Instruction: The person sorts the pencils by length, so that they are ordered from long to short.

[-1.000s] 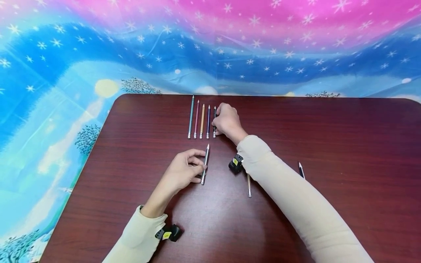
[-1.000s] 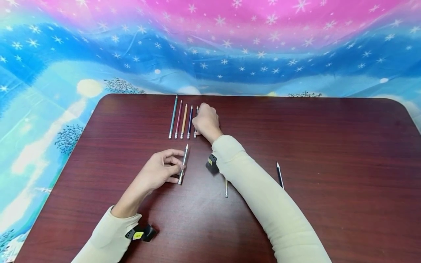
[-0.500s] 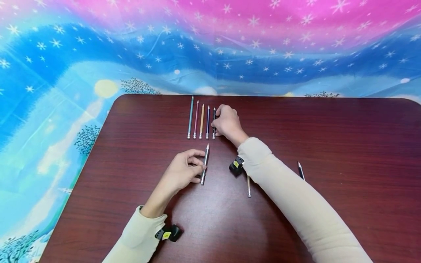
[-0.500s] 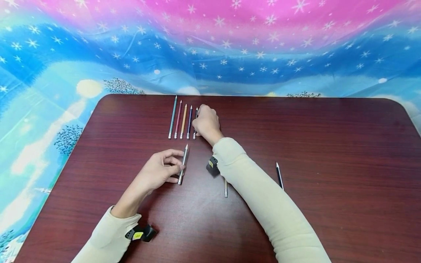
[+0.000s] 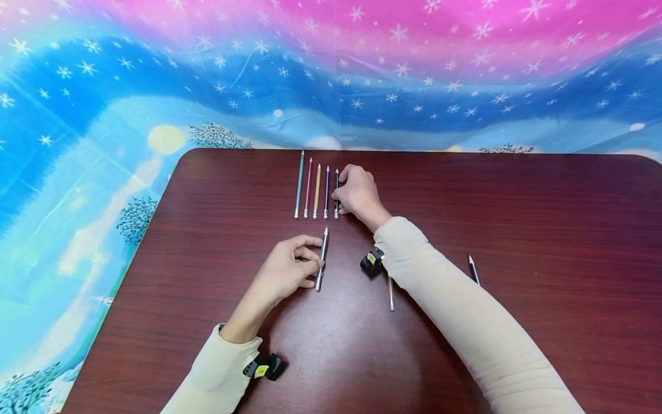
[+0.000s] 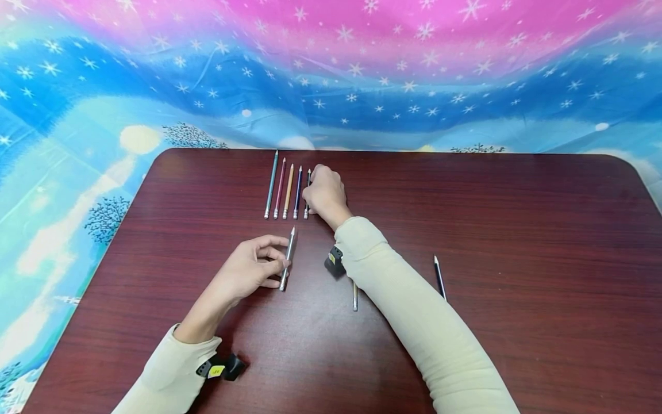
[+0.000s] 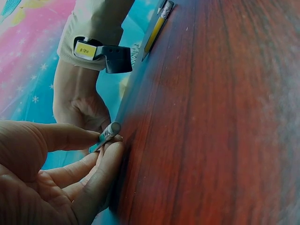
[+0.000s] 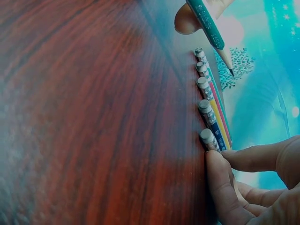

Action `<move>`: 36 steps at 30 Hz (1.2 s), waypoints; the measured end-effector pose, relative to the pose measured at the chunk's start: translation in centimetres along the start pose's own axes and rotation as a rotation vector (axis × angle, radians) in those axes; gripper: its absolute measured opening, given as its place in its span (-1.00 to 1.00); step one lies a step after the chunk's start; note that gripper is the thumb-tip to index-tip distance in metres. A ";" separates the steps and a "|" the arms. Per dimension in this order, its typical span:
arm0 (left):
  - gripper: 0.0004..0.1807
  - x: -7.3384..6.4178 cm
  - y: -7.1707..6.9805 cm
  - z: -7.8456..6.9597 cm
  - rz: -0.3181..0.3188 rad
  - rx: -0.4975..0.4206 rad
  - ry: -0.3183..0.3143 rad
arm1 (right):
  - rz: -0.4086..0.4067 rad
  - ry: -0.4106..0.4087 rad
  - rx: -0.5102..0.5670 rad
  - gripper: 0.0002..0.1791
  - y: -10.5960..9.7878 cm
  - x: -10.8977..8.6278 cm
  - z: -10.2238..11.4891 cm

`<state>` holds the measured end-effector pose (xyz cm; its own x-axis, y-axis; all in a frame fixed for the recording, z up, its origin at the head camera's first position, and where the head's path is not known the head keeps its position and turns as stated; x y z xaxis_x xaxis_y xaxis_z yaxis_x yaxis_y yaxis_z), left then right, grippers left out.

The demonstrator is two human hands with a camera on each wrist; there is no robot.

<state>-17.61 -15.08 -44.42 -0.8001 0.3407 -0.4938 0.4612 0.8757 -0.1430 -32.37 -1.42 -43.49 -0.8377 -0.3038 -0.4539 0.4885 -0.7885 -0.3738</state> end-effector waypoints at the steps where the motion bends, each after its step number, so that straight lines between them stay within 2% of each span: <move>1: -0.53 0.0 0.0 0.0 0.000 0.000 0.000 | -0.001 0.001 -0.003 -0.66 0.0 0.0 0.0; 36: -0.56 0.2 -0.1 0.3 0.000 0.000 0.010 | -0.008 0.010 -0.002 -0.68 -0.1 -0.3 0.0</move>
<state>-17.69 -15.23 -44.72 -0.8037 0.3442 -0.4854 0.4612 0.8758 -0.1427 -32.18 -1.29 -43.36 -0.8394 -0.2920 -0.4585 0.4818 -0.7902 -0.3788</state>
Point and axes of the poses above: each hand's wrist, its own x-axis towards the middle knuckle, its own y-axis out of the palm, z = x × y, the point moved 7 cm from there along x, towards the middle knuckle, and after that the axes turned 15 degrees about z, right-handed, at the moved point
